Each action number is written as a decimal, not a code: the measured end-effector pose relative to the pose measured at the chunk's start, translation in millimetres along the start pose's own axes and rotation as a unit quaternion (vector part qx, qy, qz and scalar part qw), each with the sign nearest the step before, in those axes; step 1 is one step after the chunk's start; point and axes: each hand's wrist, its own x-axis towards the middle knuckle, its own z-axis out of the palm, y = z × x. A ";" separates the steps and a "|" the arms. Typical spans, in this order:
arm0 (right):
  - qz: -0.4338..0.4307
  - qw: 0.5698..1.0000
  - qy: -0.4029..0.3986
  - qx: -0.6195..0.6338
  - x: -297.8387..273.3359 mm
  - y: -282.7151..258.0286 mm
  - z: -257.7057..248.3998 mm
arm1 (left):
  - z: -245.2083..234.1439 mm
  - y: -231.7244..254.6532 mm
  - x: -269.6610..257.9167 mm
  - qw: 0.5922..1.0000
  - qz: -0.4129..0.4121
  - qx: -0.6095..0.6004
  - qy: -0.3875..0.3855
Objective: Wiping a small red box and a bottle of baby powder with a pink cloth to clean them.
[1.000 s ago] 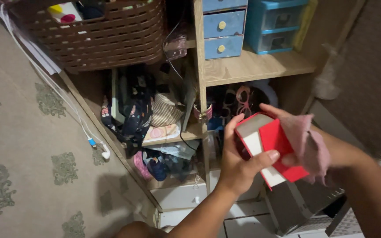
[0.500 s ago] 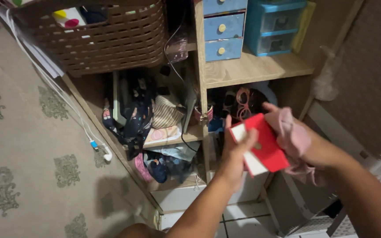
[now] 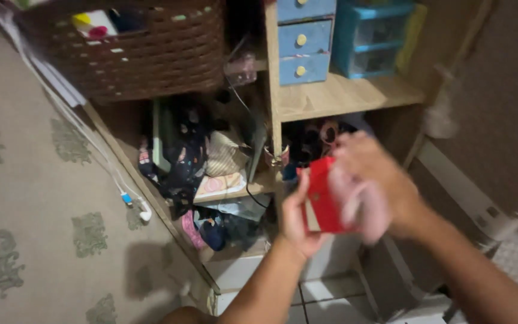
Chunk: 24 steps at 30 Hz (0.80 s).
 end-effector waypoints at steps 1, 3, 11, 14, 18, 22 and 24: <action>0.074 0.993 0.018 0.094 -5.2 14.1 -0.7 | 4.5 -1.7 1.0 1.000 -0.013 -0.017 -0.004; 0.153 0.969 0.032 0.192 -6.5 10.3 -5.7 | 8.7 -6.8 -0.7 0.999 -0.030 -0.037 -0.003; 0.195 0.973 -0.035 0.118 -27.5 17.5 16.4 | -9.1 0.7 15.6 0.998 0.020 0.028 0.062; 0.227 0.917 0.080 0.319 -31.7 35.8 6.9 | 28.5 -2.1 28.3 0.999 0.019 0.040 0.002; 0.418 0.653 0.243 0.583 9.6 -7.2 -27.3 | 29.4 25.0 49.2 0.994 -0.042 0.017 -0.095; 0.104 0.993 0.016 0.061 -4.0 25.5 -20.5 | 5.5 29.4 69.6 0.990 -0.078 0.028 -0.118; 0.119 0.992 0.015 0.025 -16.1 51.5 -11.7 | -3.5 18.0 75.3 0.988 -0.094 0.016 -0.122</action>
